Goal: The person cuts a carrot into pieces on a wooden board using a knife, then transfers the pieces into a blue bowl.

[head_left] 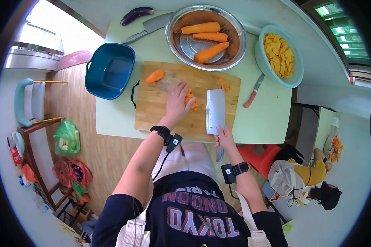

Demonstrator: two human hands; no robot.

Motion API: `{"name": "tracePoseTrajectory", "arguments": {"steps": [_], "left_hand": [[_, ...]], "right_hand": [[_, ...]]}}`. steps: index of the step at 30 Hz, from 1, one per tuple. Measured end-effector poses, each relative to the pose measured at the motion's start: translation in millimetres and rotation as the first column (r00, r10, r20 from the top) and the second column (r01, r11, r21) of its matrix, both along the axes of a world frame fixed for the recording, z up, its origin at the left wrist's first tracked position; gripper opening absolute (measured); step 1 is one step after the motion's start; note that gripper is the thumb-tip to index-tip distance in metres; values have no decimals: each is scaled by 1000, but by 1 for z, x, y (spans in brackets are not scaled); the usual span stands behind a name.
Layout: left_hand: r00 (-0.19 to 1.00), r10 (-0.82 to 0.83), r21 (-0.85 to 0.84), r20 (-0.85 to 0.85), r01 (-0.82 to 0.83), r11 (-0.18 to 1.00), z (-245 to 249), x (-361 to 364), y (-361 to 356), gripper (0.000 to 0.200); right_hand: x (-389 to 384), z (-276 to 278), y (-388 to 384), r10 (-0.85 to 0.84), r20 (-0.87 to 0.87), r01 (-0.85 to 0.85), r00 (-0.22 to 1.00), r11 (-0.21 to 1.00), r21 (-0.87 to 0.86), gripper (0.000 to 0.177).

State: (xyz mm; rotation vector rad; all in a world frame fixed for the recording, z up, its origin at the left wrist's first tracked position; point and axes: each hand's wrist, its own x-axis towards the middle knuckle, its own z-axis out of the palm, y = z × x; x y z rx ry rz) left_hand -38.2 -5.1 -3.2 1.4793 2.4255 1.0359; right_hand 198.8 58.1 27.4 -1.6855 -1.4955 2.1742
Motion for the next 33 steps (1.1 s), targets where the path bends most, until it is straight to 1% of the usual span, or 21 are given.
{"name": "tracePoseTrajectory", "arguments": {"steps": [2,4,6,8,9,10,11,13,15,17,18,20,21,22,24,25,27,29,30,31,33], "left_hand": [[988,-125,69,86,119,990,-2,-1,-4,53],[986,-144,73,87,138,988,9,5,-6,54],[983,-162,85,86,155,984,16,13,-6,55],[993,-61,145,97,46,988,18,19,-6,55],[993,-12,142,117,-4,990,16,21,-5,52],[994,-6,145,112,-10,989,11,22,-5,52],[989,34,167,144,-58,984,8,22,-6,49],[982,86,186,168,-117,975,6,21,-6,47],[954,180,205,239,-230,951,9,17,-9,42],[949,222,235,223,-274,933,16,5,-16,40],[942,256,267,217,-310,913,24,-2,-18,38],[930,305,330,206,-359,873,42,-28,-26,36],[922,340,342,186,-385,857,53,-43,-30,35],[913,373,355,167,-409,841,64,-59,-34,34],[880,463,386,104,-465,797,79,-93,-42,32],[856,507,395,97,-501,770,82,-111,-45,31],[820,559,384,128,-560,734,82,-146,-54,27],[793,596,360,122,-595,719,66,-179,-68,24],[797,595,315,102,-593,741,55,-193,-76,22],[802,592,268,85,-591,761,54,-201,-81,20],[804,589,271,82,-587,763,50,-207,-87,18]], "right_hand": [[-7,-3,-10,-22,-25,22,999,999,-32,27],[-22,-9,-17,-5,-41,2,999,997,-79,27],[-38,-20,-24,25,-66,-30,998,997,-77,25],[-55,-22,-32,149,-80,-151,986,988,-16,24],[-62,-22,-36,153,-82,-154,985,988,-13,24],[-69,-22,-40,154,-121,-157,981,987,-24,24],[-73,-22,-43,155,-160,-163,975,986,-37,24],[-81,-15,-47,162,-170,-170,972,985,-36,24],[-92,-6,-51,168,-182,-178,969,983,-40,24],[-102,4,-53,205,-225,-217,952,976,-28,24],[-110,11,-53,213,-233,-226,949,974,-28,24],[-135,27,-52,356,-298,-353,886,933,67,23],[-152,37,-53,393,-295,-385,871,919,86,23],[-168,45,-53,397,-306,-388,866,917,92,23],[-197,62,-53,466,-368,-440,805,884,158,24],[-208,73,-53,485,-348,-450,803,875,179,25],[-223,76,-53,483,-358,-446,799,875,187,25],[-229,84,-52,467,-334,-426,819,884,190,23],[-227,84,-50,468,-337,-427,817,884,192,23],[-221,82,-48,419,-311,-384,853,908,170,24],[-205,71,-39,349,-270,-322,897,936,140,24]]}}
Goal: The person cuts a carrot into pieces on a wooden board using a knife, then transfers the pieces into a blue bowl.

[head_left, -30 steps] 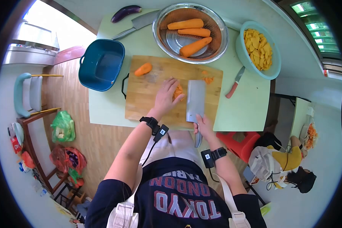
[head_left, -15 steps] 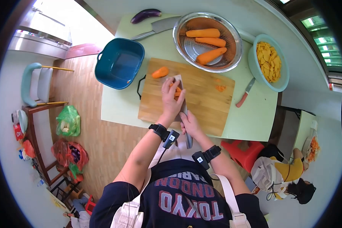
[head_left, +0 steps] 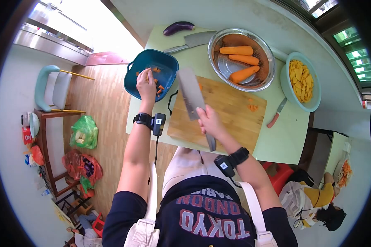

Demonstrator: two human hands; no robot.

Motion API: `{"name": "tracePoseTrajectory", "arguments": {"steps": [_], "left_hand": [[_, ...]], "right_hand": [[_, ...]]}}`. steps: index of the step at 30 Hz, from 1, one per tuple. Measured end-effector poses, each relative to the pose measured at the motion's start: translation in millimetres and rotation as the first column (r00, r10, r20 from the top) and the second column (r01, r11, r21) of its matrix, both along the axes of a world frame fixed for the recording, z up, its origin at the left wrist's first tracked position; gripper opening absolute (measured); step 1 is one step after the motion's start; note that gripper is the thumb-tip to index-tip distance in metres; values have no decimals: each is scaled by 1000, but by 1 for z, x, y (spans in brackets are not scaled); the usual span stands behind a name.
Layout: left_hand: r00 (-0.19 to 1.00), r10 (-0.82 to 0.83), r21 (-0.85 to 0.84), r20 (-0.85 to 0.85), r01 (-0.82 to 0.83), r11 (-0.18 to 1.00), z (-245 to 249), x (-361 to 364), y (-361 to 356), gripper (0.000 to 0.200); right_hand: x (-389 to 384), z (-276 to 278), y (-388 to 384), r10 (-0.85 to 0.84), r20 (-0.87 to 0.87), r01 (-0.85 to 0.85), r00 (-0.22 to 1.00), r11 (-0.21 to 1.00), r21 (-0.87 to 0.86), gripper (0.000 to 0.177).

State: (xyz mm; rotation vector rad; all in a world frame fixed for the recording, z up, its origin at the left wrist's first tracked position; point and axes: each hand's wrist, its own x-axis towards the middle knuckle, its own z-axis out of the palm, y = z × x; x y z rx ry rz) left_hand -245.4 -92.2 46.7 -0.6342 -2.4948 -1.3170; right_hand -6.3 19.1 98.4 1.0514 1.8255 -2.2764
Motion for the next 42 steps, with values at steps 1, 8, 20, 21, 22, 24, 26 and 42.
{"name": "tracePoseTrajectory", "arguments": {"steps": [1,8,20,21,22,24,26,42], "left_hand": [[1000,-5,-1,-1,5,1000,-1,1,-1,17],[867,-489,-105,-97,479,871,2,76,27,26],[663,-557,-107,499,686,720,-21,118,49,42],[657,-566,-108,498,695,711,-18,127,48,42],[570,-618,-73,542,764,641,-16,136,48,43],[462,-636,-36,618,825,564,-11,153,47,43],[469,-605,14,643,783,622,-20,164,44,41],[816,-394,113,423,384,916,-45,204,49,10]], "right_hand": [[11,-5,5,-25,21,25,999,1000,-9,24],[104,-25,25,-199,193,197,961,980,27,25],[168,-29,9,-271,276,234,922,959,157,30],[171,-28,8,-249,264,199,932,959,203,31],[174,-27,9,-261,262,212,929,956,204,31],[182,-27,9,-219,324,101,920,933,345,31],[194,-46,8,-211,316,50,925,892,449,30],[172,-17,4,-86,381,-226,920,680,698,22]]}}
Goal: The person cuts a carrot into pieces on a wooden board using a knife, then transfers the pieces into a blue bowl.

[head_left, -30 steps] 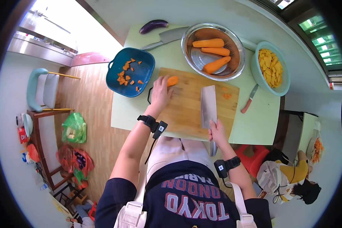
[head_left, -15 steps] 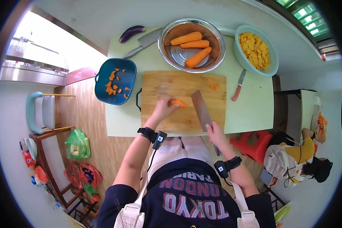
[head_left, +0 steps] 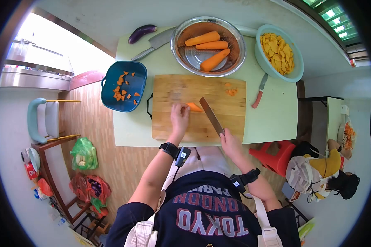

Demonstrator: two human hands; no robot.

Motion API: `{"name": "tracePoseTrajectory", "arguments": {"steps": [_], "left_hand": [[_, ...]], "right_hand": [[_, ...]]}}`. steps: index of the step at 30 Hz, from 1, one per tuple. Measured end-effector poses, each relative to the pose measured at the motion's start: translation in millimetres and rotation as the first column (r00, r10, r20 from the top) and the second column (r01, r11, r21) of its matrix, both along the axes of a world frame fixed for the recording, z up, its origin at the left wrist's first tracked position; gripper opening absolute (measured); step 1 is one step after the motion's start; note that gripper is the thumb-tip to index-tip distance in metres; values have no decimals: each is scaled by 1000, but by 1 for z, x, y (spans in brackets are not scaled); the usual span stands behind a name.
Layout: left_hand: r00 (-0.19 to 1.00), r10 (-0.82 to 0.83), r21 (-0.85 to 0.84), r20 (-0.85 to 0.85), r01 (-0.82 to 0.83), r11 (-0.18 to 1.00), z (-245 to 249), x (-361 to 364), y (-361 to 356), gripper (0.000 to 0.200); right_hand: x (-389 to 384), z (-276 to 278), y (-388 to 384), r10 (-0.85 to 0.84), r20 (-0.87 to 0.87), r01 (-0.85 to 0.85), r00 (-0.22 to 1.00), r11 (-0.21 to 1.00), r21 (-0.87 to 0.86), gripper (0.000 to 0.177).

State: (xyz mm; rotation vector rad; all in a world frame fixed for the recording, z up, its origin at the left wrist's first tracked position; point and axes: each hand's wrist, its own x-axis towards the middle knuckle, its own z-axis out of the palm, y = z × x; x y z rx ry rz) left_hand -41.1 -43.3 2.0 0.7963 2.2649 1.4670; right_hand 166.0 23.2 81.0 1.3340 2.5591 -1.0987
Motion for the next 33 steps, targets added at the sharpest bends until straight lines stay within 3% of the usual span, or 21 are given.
{"name": "tracePoseTrajectory", "arguments": {"steps": [4,6,15,33], "left_hand": [[999,30,80,24,-32,996,-2,3,1,7],[998,38,92,-44,-34,995,2,5,0,6],[994,82,49,-71,-78,996,0,11,1,8],[992,122,70,9,-123,990,-4,11,4,8]], "right_hand": [[-12,21,3,114,135,-121,984,992,42,19],[-26,33,4,238,164,-253,957,965,77,13],[-56,36,12,368,192,-401,910,899,175,10],[-63,41,17,390,281,-449,877,874,188,8]]}}
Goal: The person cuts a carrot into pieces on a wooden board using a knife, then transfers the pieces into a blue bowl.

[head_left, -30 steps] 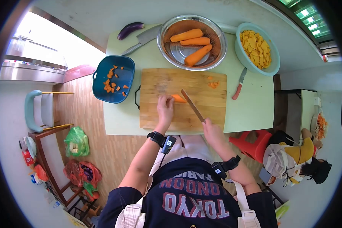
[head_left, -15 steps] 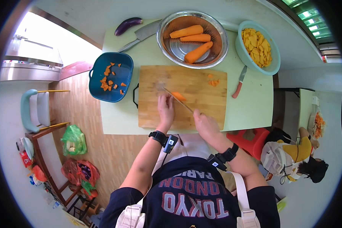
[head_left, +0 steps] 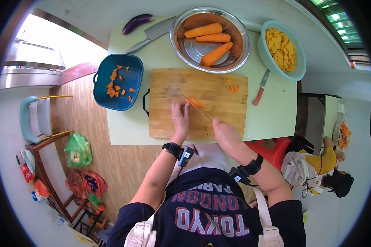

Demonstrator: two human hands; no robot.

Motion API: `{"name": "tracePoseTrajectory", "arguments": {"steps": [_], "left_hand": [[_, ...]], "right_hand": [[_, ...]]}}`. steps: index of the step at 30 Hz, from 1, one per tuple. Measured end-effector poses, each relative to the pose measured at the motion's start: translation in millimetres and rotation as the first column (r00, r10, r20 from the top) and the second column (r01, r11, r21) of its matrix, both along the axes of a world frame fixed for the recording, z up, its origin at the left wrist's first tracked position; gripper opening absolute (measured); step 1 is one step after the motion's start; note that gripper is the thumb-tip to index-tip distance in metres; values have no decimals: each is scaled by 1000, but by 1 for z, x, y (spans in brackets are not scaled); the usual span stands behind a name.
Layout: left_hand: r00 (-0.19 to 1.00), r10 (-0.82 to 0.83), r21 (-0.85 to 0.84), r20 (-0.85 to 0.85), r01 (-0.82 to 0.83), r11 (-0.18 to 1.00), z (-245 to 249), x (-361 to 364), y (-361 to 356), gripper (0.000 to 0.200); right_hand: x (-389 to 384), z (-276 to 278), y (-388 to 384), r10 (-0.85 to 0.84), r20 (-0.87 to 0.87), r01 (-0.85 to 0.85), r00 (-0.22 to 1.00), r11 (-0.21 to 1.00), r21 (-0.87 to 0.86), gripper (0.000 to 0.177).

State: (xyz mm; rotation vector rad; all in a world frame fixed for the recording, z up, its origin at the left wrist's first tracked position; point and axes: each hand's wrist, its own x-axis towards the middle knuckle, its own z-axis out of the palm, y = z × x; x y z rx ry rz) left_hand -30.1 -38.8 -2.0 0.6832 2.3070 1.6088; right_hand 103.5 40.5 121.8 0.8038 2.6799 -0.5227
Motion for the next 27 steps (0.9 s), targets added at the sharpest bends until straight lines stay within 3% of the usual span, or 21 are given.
{"name": "tracePoseTrajectory", "arguments": {"steps": [10,15,21,25,27], "left_hand": [[999,17,9,31,-18,1000,4,0,2,8],[997,31,37,72,-33,999,5,0,3,9],[998,8,-10,58,-7,1000,7,-2,0,11],[998,-39,-1,46,39,999,14,-15,-7,10],[945,52,52,-324,-37,998,33,-36,-3,10]], "right_hand": [[-5,5,4,-17,54,20,998,998,-55,9],[-6,5,13,25,-34,-30,999,986,-163,12],[-28,1,18,65,77,-53,995,987,-150,10],[-40,-20,12,63,-19,-64,998,994,-84,10],[-39,-24,15,93,3,-93,996,995,-43,12]]}}
